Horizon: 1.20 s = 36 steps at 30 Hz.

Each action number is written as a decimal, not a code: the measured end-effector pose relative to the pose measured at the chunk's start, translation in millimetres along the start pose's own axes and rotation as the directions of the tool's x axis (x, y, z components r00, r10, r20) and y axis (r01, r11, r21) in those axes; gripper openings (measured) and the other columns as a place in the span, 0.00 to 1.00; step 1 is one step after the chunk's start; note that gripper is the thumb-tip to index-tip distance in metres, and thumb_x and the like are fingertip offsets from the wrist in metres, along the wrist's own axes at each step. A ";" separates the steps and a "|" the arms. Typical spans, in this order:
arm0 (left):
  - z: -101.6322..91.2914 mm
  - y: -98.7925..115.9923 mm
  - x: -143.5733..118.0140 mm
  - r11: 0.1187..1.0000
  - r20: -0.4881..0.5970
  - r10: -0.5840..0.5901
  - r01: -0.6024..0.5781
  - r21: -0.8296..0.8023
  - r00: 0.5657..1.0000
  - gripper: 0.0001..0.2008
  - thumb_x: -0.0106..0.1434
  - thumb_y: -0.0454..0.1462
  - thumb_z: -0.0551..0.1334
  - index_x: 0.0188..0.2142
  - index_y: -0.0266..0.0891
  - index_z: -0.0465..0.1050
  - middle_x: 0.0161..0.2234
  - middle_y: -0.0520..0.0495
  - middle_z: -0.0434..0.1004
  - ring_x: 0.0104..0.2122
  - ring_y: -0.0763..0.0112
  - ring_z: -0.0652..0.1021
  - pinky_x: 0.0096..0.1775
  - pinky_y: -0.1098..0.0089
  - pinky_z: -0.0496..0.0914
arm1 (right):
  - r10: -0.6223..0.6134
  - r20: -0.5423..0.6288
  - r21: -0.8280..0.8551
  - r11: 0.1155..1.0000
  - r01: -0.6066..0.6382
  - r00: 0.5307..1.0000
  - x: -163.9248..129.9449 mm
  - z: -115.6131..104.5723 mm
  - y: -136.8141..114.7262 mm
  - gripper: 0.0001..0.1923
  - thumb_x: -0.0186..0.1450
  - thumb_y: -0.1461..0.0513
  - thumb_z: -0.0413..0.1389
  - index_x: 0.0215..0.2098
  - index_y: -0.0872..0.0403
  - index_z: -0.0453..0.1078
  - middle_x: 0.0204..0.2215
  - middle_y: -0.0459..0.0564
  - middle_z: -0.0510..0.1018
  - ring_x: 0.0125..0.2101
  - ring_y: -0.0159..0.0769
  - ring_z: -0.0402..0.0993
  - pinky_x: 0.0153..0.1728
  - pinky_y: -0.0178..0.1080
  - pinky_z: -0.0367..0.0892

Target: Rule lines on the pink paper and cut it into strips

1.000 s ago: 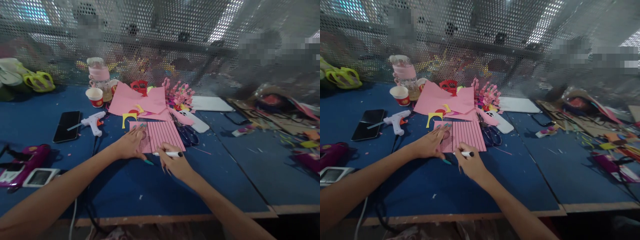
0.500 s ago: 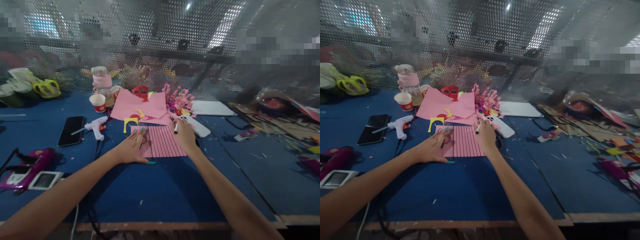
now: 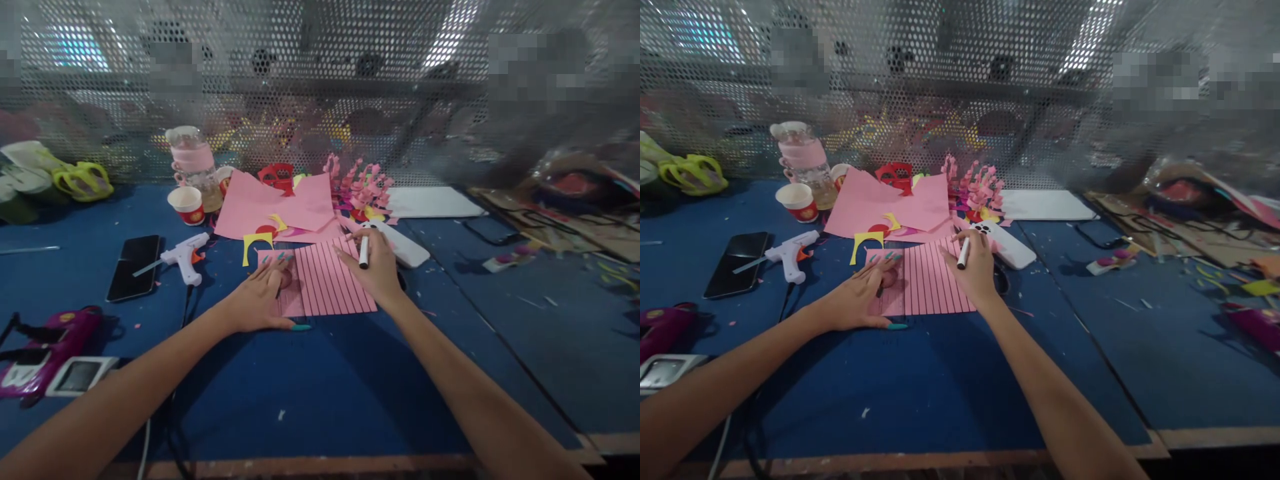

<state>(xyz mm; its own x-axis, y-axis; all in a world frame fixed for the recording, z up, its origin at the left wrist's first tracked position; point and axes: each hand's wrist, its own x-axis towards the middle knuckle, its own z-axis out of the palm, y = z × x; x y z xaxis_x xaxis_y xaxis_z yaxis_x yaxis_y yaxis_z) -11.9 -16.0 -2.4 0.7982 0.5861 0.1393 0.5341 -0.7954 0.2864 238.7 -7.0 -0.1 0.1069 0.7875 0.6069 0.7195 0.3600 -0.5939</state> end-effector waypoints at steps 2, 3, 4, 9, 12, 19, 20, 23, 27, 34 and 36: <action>-0.4 0.2 0.2 1.000 0.003 -0.002 0.002 -0.004 1.000 0.49 0.51 0.65 0.51 0.57 0.27 0.50 0.62 0.21 0.47 0.63 0.51 0.47 0.62 0.53 0.47 | -0.024 0.038 0.043 0.999 0.022 0.999 1.4 -2.1 -0.5 0.11 0.57 0.56 0.57 0.33 0.49 0.59 0.33 0.50 0.69 0.36 0.43 0.68 0.39 0.46 0.64; -0.8 0.3 0.4 1.000 0.004 -0.002 0.002 -0.005 1.000 0.49 0.51 0.65 0.51 0.57 0.27 0.50 0.62 0.21 0.48 0.63 0.51 0.47 0.62 0.53 0.47 | -0.029 0.056 0.065 0.998 0.026 0.998 2.0 -2.5 0.4 0.12 0.56 0.56 0.57 0.33 0.49 0.58 0.33 0.50 0.69 0.36 0.42 0.68 0.39 0.46 0.64; -1.4 0.6 0.5 1.000 0.005 -0.001 0.001 -0.006 1.000 0.49 0.51 0.66 0.51 0.57 0.27 0.50 0.62 0.22 0.48 0.63 0.52 0.47 0.62 0.53 0.46 | -0.026 0.069 0.082 0.996 0.020 0.997 2.4 -2.5 2.2 0.13 0.56 0.56 0.57 0.34 0.49 0.58 0.33 0.50 0.69 0.36 0.42 0.68 0.39 0.45 0.64; -4.9 1.3 1.5 1.000 0.021 0.018 -0.018 -0.017 1.000 0.48 0.52 0.65 0.49 0.58 0.30 0.47 0.62 0.24 0.49 0.64 0.53 0.46 0.62 0.53 0.45 | 0.032 0.062 0.059 0.998 -0.035 0.998 3.9 -2.6 15.3 0.15 0.55 0.54 0.58 0.32 0.49 0.56 0.31 0.49 0.68 0.35 0.42 0.67 0.38 0.46 0.63; -5.6 1.0 1.8 1.000 0.022 0.024 -0.023 -0.018 0.999 0.48 0.53 0.65 0.48 0.60 0.30 0.44 0.62 0.24 0.48 0.64 0.53 0.46 0.62 0.53 0.44 | 0.021 0.048 0.037 0.999 -0.023 0.999 5.2 -5.0 19.8 0.16 0.54 0.56 0.59 0.31 0.49 0.55 0.31 0.48 0.68 0.35 0.43 0.67 0.38 0.47 0.63; -7.5 3.3 2.3 1.000 0.070 -0.002 0.001 0.009 0.998 0.47 0.56 0.63 0.49 0.60 0.27 0.40 0.63 0.23 0.46 0.64 0.54 0.45 0.62 0.52 0.45 | -0.041 0.055 0.030 0.999 0.039 0.998 6.5 -4.1 26.7 0.15 0.55 0.57 0.60 0.32 0.48 0.55 0.32 0.49 0.68 0.36 0.44 0.67 0.38 0.48 0.63; -7.7 3.5 2.3 1.000 0.075 -0.004 0.003 0.013 0.997 0.47 0.56 0.63 0.49 0.60 0.28 0.39 0.63 0.23 0.46 0.64 0.54 0.45 0.62 0.52 0.45 | -0.043 0.058 0.033 0.999 0.041 0.997 6.4 -3.4 28.1 0.15 0.55 0.57 0.60 0.32 0.49 0.55 0.32 0.49 0.68 0.36 0.44 0.67 0.38 0.48 0.63; -8.1 3.6 2.5 1.000 0.075 -0.003 0.001 0.019 0.997 0.47 0.57 0.61 0.52 0.61 0.30 0.38 0.62 0.25 0.49 0.64 0.54 0.47 0.62 0.52 0.46 | -0.036 0.074 0.048 0.998 0.033 0.997 6.3 -1.9 31.6 0.16 0.55 0.56 0.59 0.33 0.49 0.55 0.33 0.50 0.68 0.36 0.45 0.67 0.37 0.48 0.64; -8.1 3.3 2.6 1.000 0.048 0.012 -0.014 0.027 0.999 0.46 0.56 0.61 0.53 0.61 0.31 0.40 0.62 0.25 0.51 0.64 0.54 0.48 0.62 0.52 0.47 | -0.019 0.103 0.047 0.999 0.014 0.994 6.8 -1.9 34.4 0.17 0.55 0.56 0.60 0.33 0.48 0.55 0.33 0.49 0.68 0.37 0.45 0.67 0.38 0.48 0.64; -8.1 3.6 2.0 0.998 0.026 0.041 -0.043 0.052 0.999 0.43 0.57 0.61 0.52 0.58 0.28 0.46 0.61 0.21 0.51 0.63 0.54 0.49 0.62 0.51 0.49 | -0.014 0.112 0.021 1.000 0.012 0.994 7.0 -1.6 35.8 0.18 0.55 0.55 0.60 0.34 0.48 0.55 0.33 0.49 0.67 0.37 0.46 0.67 0.38 0.49 0.64; -8.0 3.8 1.7 0.998 0.027 0.037 -0.038 0.059 0.999 0.43 0.57 0.61 0.51 0.57 0.28 0.48 0.61 0.21 0.51 0.63 0.53 0.49 0.62 0.51 0.49 | -0.017 0.110 0.014 1.000 0.015 0.994 6.7 -1.1 35.6 0.18 0.55 0.55 0.60 0.34 0.48 0.55 0.33 0.50 0.67 0.37 0.45 0.66 0.39 0.49 0.64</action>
<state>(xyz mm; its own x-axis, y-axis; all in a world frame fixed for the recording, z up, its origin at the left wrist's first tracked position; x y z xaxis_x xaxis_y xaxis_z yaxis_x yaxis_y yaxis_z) -10.7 -16.8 6.5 0.8245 0.5522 0.1237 0.5189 -0.8250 0.2241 265.7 10.6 -16.6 0.0188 0.8315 0.5552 0.7114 0.3790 -0.5918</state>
